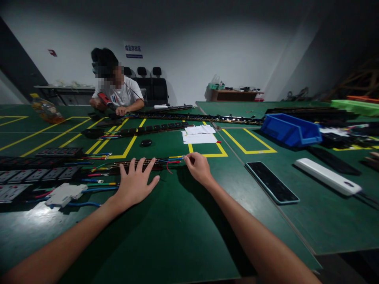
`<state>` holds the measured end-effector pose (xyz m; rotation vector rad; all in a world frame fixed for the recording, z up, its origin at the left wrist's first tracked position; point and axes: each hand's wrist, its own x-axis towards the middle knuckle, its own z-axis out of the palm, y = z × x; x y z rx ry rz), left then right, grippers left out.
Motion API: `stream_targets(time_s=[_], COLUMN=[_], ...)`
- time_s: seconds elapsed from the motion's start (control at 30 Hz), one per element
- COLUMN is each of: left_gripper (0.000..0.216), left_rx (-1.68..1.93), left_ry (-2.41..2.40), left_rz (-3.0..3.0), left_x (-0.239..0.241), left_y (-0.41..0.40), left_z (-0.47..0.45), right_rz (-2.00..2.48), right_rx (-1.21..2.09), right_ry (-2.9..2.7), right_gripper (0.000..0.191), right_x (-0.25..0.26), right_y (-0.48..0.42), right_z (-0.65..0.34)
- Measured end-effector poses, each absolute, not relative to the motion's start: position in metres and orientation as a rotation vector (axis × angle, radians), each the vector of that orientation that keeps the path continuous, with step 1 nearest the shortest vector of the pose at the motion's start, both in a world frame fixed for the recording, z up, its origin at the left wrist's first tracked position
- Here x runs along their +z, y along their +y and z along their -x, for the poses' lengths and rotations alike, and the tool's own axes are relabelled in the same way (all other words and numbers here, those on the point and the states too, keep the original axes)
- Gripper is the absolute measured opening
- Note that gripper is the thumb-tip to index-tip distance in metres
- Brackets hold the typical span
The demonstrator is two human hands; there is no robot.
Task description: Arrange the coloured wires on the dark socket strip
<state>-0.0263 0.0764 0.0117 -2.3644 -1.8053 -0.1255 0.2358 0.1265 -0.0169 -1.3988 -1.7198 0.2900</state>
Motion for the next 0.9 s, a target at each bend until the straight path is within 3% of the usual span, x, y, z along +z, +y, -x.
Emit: stream_targets(time_s=[0.2, 0.9], left_gripper=[0.075, 0.074], left_rx=[-0.125, -0.134], left_ry=[-1.817, -1.808], left_rz=[2.365, 2.351], left_x=[0.0133, 0.0103], left_y=[0.0754, 0.077], left_z=[0.0252, 0.0254], right_rz=[1.525, 1.306], right_rx=[0.351, 0.312], right_ry=[-1.736, -1.7], right_gripper=[0.038, 0.039], right_x=[-0.0182, -0.0163], right_y=[0.1235, 0.1175], right_z=[-0.2396, -0.2365])
